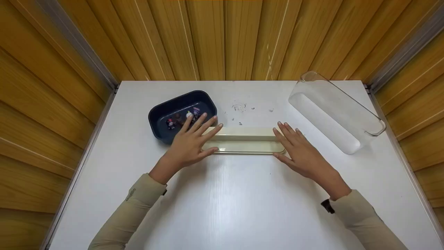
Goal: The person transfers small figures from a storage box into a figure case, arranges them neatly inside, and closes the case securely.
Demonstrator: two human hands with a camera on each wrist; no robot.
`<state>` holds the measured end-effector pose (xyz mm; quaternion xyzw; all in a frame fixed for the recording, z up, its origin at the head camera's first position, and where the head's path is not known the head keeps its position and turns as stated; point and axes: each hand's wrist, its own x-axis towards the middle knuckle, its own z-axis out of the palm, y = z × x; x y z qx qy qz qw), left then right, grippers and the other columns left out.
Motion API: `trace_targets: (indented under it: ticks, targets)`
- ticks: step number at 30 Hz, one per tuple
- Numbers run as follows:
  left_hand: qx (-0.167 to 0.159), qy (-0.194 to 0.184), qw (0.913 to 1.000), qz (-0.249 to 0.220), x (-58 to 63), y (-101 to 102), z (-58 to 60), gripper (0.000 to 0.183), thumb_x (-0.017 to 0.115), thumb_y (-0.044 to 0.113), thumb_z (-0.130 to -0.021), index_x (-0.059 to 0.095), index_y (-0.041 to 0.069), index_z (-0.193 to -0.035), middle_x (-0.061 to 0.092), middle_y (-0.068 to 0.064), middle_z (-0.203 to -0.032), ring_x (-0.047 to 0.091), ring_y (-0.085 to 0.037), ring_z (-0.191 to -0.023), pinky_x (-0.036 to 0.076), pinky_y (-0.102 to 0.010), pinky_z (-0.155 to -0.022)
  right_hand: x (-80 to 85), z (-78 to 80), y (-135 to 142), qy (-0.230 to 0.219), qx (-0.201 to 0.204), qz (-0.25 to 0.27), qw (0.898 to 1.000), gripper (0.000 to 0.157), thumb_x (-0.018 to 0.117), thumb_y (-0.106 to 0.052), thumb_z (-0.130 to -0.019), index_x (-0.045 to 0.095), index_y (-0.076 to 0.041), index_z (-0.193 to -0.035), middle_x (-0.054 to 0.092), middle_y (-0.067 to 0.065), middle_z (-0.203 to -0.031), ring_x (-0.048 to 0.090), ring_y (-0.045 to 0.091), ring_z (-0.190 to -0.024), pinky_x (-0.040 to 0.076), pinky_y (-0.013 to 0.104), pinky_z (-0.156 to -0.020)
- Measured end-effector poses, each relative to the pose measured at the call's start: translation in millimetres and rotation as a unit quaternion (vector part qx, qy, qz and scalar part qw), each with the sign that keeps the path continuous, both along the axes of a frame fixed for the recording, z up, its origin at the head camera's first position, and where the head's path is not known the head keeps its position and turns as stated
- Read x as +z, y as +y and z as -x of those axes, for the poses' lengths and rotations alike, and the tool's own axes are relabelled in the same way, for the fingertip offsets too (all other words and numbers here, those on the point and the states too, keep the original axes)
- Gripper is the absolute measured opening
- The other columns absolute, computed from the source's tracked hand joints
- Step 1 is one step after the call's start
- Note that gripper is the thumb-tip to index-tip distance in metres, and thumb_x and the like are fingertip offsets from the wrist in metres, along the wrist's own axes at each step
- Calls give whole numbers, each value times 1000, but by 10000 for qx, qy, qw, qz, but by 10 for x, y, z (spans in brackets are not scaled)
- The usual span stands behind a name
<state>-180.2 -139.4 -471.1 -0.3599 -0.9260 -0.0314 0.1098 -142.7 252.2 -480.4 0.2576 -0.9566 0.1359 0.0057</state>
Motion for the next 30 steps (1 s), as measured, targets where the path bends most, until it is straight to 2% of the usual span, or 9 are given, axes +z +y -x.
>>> trace_targets:
  ticks: [4, 7, 12, 17, 23, 28, 30]
  targets:
    - [60, -73, 10000, 7, 29, -90, -6, 68, 31, 63, -104, 24, 28, -163, 20, 0, -169, 16, -28, -156, 8, -55, -124, 20, 15, 13, -135, -86, 169, 9997, 76, 44, -54, -105, 20, -10, -162, 13, 15, -169, 13, 34, -155, 12, 48, -125]
    - [-33, -50, 9999, -142, 61, -131, -3, 64, 38, 53, -106, 30, 22, -161, 29, -5, -166, 23, -30, -154, 15, -53, -124, 30, 25, 20, -215, -183, 321, 9991, 75, 45, -51, -106, 20, -7, -162, 13, 17, -169, 14, 36, -155, 13, 48, -125]
    - [-200, 140, 9984, -513, 139, -156, 0, 53, 52, 29, -106, 44, 8, -154, 45, -14, -156, 39, -32, -146, 29, -49, -120, 41, 42, 35, -396, -367, 513, 9972, 75, 44, -47, -107, 18, -3, -161, 14, 18, -168, 13, 36, -155, 19, 53, -122]
    - [-294, 449, 9965, -642, 191, -188, 29, 46, 57, 11, -101, 51, 2, -146, 56, -17, -144, 52, -34, -135, 38, -48, -115, 30, 70, 49, -424, -550, 635, 9956, 72, 43, -44, -108, 21, 0, -160, 19, 21, -166, 17, 39, -153, 23, 56, -120]
    - [-142, 602, 9960, -643, 243, -239, 108, 44, 63, 8, -98, 55, 1, -141, 59, -18, -136, 57, -35, -126, 44, -47, -110, 22, 96, 55, -225, -811, 1043, 9910, 61, 45, -36, -109, 33, 0, -156, 33, 23, -160, 32, 43, -146, 29, 59, -116]
    - [73, 444, 9953, -862, 254, -282, 183, 39, 61, 6, -98, 58, 1, -137, 62, -18, -133, 60, -35, -121, 48, -47, -105, 5, 117, 60, -242, -1199, 1552, 9803, 54, 44, -36, -109, 47, 0, -149, 45, 25, -151, 41, 45, -140, 35, 61, -112]
    - [211, 335, 9943, -995, 248, -299, 220, 36, 59, 6, -99, 60, 2, -135, 63, -16, -131, 60, -34, -119, 49, -47, -104, -26, 147, 65, -337, -1397, 1749, 9740, 52, 46, -37, -109, 52, 0, -145, 49, 24, -147, 48, 45, -134, 41, 60, -107]
